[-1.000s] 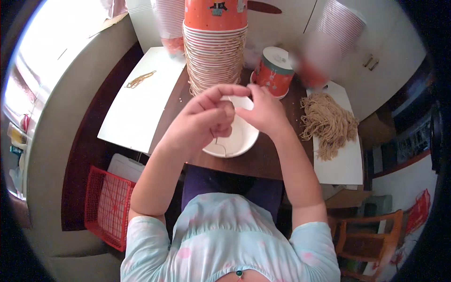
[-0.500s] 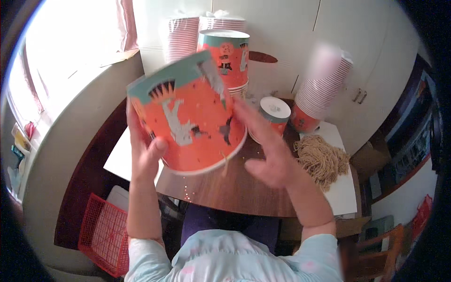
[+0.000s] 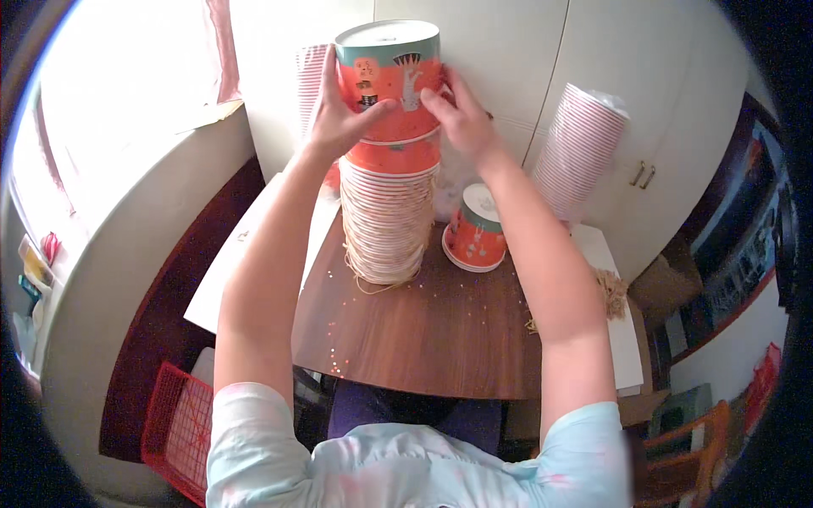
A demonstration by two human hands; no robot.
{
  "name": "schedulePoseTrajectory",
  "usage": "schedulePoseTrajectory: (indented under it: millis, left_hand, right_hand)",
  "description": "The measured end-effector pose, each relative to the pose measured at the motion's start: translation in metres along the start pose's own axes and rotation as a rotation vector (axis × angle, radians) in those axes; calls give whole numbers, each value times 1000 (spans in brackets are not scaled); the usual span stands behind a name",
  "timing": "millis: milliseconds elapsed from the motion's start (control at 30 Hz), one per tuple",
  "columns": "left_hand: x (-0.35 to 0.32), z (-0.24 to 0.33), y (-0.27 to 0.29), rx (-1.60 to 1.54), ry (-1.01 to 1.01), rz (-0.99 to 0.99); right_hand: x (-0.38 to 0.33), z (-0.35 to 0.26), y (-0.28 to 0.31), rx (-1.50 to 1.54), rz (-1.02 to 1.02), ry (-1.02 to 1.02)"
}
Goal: Tying individual rubber bands around the rims of paper cups for assembly or packaging.
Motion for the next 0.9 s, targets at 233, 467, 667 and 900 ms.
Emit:
schedulePoseTrajectory:
  millis: [233,467,667,900]
  left_hand:
    - [-18,-25,-7,106,285,-22]
    - [-59,-32,-9,244,281,47]
    - [-127,45,-68,574,4,247]
    - [-270,-103,-259,-892,1184,46]
  right_hand:
    - [-18,34,-7,-24,-124,-192]
    - [-82,45,-19,79,-317,-271]
    - [-184,82,43,-1151,-222,-556]
    - [-189,111,53,-884,-77,-591]
Point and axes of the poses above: each hand's wrist, its own x-axis towards the middle knuckle, its own y-axis out of the back of the hand, z = x × y, the point moved 7 cm from there along x, towards the middle knuckle, and after that the axes turned 15 degrees about -z, right-handed, at the moved point
